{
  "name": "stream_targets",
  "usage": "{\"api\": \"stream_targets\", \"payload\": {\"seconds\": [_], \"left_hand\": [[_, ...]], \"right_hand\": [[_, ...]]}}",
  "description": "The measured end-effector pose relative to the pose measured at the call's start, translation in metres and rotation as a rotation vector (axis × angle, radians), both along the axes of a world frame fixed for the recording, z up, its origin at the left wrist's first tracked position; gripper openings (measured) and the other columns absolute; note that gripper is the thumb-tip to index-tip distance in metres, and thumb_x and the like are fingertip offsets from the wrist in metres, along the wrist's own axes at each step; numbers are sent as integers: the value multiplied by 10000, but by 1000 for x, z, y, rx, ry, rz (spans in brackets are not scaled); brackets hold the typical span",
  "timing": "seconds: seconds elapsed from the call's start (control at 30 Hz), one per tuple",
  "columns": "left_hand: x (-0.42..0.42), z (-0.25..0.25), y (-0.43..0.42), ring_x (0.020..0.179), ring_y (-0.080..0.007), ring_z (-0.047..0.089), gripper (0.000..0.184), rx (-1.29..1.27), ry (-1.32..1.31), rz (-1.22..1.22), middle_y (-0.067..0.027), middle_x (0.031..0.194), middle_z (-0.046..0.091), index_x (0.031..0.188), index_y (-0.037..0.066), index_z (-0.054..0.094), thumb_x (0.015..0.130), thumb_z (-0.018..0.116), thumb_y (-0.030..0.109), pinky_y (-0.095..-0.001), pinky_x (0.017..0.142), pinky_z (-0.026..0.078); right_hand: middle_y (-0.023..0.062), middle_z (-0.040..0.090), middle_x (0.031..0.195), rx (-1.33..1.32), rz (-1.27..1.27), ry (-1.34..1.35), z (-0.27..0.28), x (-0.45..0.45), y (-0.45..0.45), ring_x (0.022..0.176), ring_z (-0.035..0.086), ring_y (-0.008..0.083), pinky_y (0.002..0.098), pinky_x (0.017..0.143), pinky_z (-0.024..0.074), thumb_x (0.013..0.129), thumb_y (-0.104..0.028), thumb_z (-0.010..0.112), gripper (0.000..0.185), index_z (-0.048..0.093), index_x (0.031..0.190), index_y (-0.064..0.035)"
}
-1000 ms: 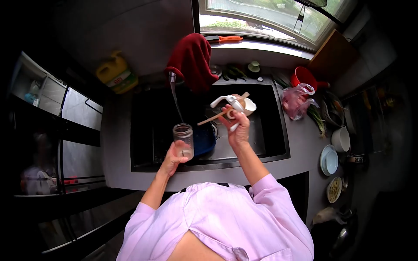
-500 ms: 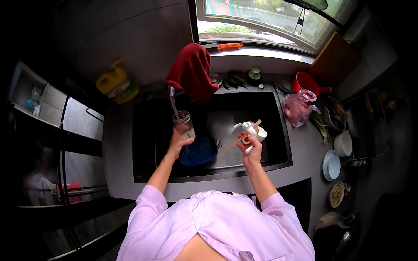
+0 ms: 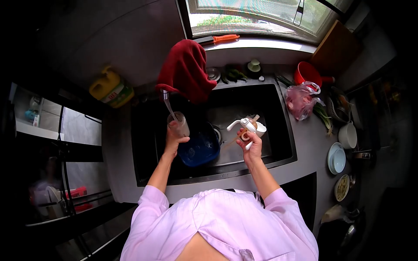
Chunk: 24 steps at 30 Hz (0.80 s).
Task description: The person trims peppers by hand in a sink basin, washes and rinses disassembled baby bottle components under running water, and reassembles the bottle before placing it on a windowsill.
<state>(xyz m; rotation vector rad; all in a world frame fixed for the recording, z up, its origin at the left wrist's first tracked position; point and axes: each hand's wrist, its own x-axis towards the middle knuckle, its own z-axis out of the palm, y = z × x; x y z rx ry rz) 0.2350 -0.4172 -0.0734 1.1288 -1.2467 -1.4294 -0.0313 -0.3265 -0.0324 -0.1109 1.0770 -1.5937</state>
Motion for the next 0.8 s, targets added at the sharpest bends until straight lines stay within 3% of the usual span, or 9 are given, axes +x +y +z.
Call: {"api": "stream_targets", "payload": {"seconds": [0.07, 0.2, 0.23, 0.4, 0.5, 0.6, 0.7, 0.8], "left_hand": [[-1, 9, 0, 982, -181, 486, 730, 110, -25, 37, -24, 1025, 491, 1100, 96, 401, 459, 721, -47, -312, 893, 396], [-2, 10, 3, 981, -188, 494, 725, 94, 1, 38, -39, 1033, 495, 1101, 90, 396, 470, 727, -49, -316, 891, 403], [3, 4, -1, 1038, -191, 474, 806, 107, 18, 44, -38, 1101, 478, 1186, 93, 384, 473, 744, -17, -311, 917, 389], [4, 7, -1, 1015, -190, 476, 798, 44, -11, -75, -37, 1077, 478, 1185, 94, 373, 484, 743, -2, -317, 902, 395], [4, 20, -4, 1024, -195, 470, 789, 89, 5, 32, -32, 1070, 478, 1170, 94, 381, 481, 763, 36, -329, 910, 388], [4, 12, -3, 997, -191, 484, 774, -19, -88, 36, -41, 1061, 493, 1146, 68, 396, 459, 742, -19, -324, 887, 416], [12, 13, -9, 1017, -191, 472, 795, 86, -74, 66, -42, 1080, 486, 1172, 73, 387, 467, 739, -25, -320, 909, 396], [8, 24, -3, 1027, -191, 466, 821, 27, -153, 4, -42, 1089, 485, 1195, 76, 378, 466, 739, -33, -317, 917, 387]], "right_hand": [[84, 595, 962, -10, 5, -2, -2, -1, -4, 884, 585, 196, 304, 637, 508, 744, -174, 535, 388, 501, 1101, -27], [90, 595, 958, 22, 20, -18, -3, 2, -3, 883, 585, 196, 297, 631, 512, 743, -167, 534, 398, 493, 1110, -20], [90, 596, 953, 13, 20, -24, -2, 2, -4, 882, 586, 196, 295, 631, 514, 741, -166, 535, 402, 491, 1113, -18], [91, 597, 950, 17, 42, -12, -4, 1, -2, 879, 589, 198, 292, 633, 517, 739, -163, 535, 412, 485, 1120, -16], [90, 596, 947, 16, 38, -17, -2, 2, -2, 877, 589, 199, 293, 631, 519, 738, -161, 535, 413, 484, 1122, -18], [90, 596, 941, 24, 41, -26, -4, 0, 0, 874, 590, 199, 291, 625, 521, 737, -159, 536, 411, 485, 1120, -17], [90, 596, 936, 19, 32, -34, -4, -1, 2, 869, 591, 198, 287, 619, 522, 737, -160, 537, 406, 490, 1114, -15], [90, 596, 933, 35, 28, -34, -5, -3, 3, 863, 593, 196, 285, 616, 522, 736, -166, 541, 399, 496, 1102, -15]]}}
